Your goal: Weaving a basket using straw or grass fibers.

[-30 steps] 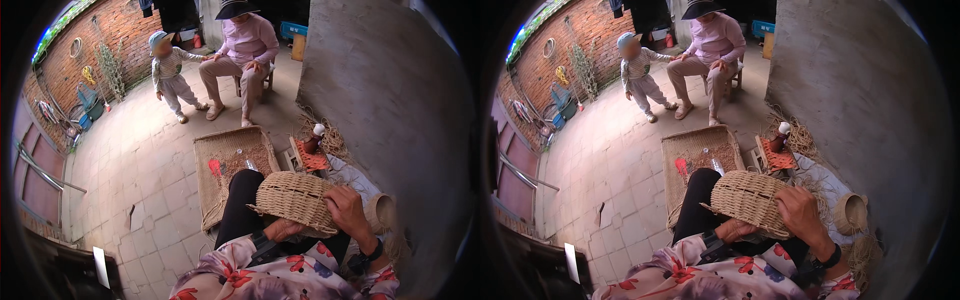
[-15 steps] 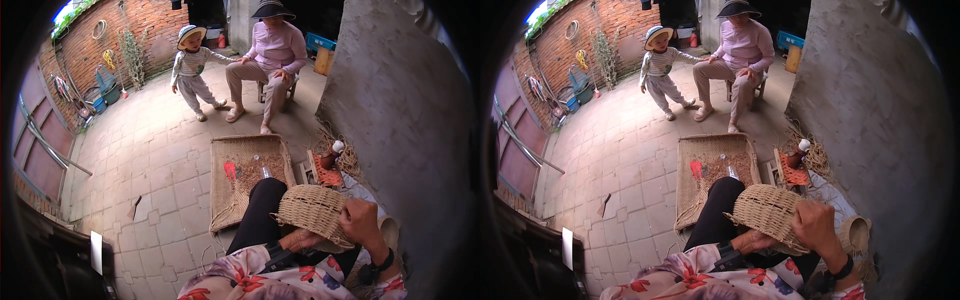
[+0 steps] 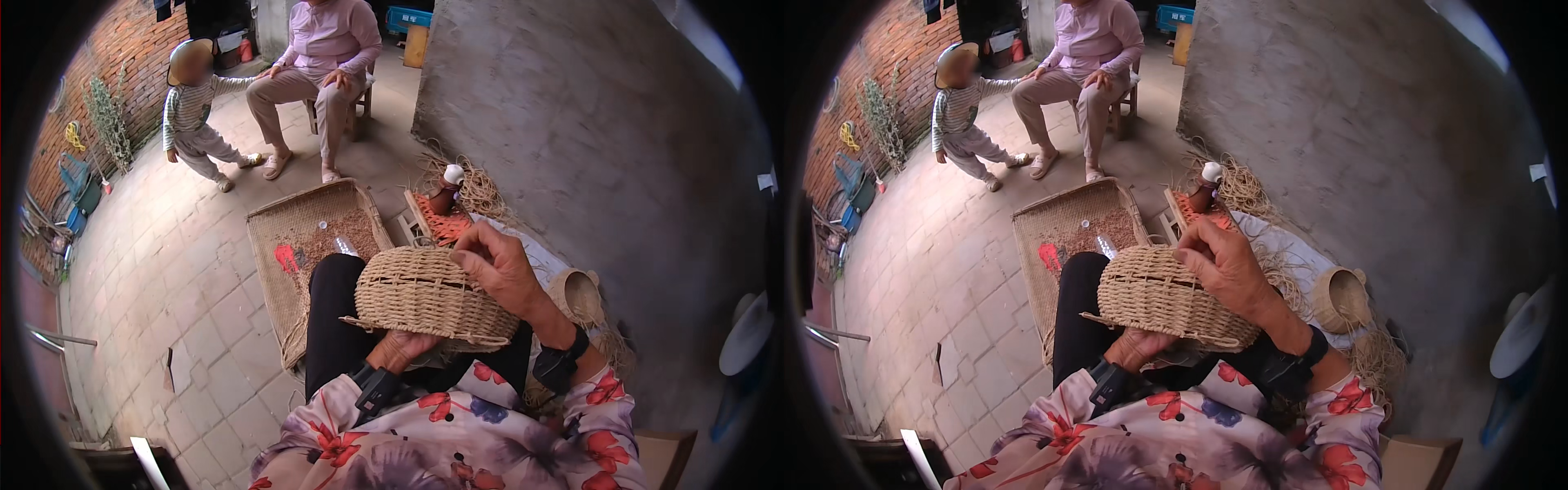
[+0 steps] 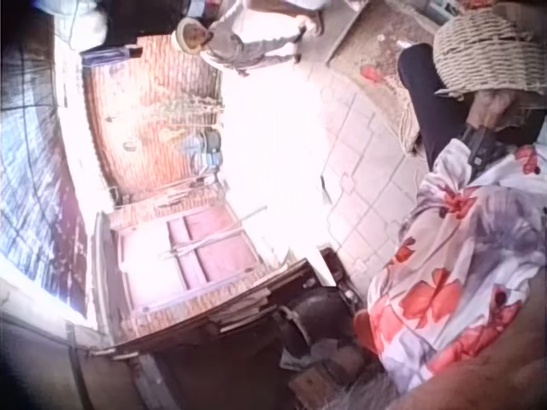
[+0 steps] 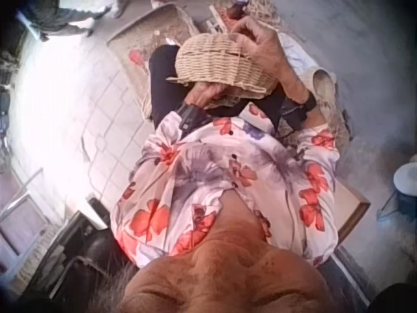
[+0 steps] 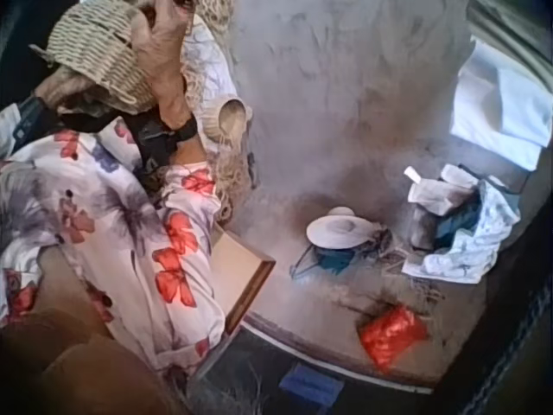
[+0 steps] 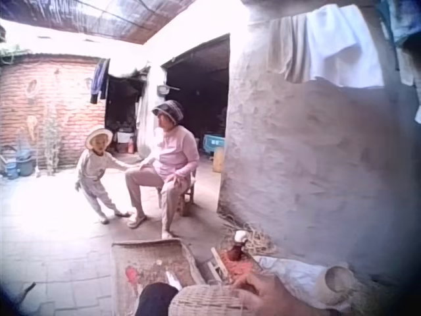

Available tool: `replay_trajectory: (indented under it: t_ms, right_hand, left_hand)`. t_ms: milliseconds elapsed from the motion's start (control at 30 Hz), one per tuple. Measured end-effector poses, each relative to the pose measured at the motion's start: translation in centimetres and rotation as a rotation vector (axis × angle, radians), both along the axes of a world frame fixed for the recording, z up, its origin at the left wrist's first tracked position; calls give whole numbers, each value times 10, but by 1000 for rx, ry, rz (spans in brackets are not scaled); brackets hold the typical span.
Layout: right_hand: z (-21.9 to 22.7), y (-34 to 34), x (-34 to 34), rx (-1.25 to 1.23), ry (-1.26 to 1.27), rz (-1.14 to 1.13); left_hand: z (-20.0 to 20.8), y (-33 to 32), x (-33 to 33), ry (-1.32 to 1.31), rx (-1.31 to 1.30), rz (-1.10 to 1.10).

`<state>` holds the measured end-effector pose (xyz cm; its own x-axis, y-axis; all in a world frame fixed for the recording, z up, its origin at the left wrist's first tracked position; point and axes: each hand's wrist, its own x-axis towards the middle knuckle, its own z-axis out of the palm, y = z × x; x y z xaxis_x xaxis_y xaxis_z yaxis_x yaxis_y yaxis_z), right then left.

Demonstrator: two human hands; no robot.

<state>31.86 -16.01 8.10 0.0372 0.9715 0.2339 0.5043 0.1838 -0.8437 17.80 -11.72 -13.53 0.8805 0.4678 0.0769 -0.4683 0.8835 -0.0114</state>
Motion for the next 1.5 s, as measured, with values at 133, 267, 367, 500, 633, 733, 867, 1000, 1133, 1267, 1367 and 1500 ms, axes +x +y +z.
replay_trajectory:
  t_ms: [133,267,367,500,633,733,867,1000,1133,1267,1367,1500]
  right_hand:
    - [-13,-9,1,265,-459,31]
    - [-19,-14,6,304,-588,82]
    - [-14,-19,10,362,-649,89]
    - [2,-21,19,222,-428,40]
    - [16,-23,25,122,-131,-62]
    - [23,-24,23,162,85,-52]
    - [28,-26,9,202,87,56]
    - [20,-36,0,380,-3,-33]
    - [-12,-68,1,535,-278,-147]
    - [-53,-77,-14,474,-474,-88]
    - [-71,-73,-29,513,-458,-73]
    - [-74,-73,-32,477,-404,-66]
  left_hand:
    - [3,-2,3,-9,-46,-27]
    - [2,-2,1,-22,-22,-35]
    - [2,-3,1,-6,8,-15]
    - [18,-7,-12,178,154,-128]
    - [76,-11,-69,638,935,-436]
    - [139,-1,-116,654,1459,-330]
    - [185,17,-94,901,1419,332]
    - [182,26,-34,702,1587,243]
    - [188,26,-15,818,1447,17]
    - [193,22,-20,797,1403,84]
    - [166,37,-35,755,1327,154]
    - [119,107,-110,587,764,180]
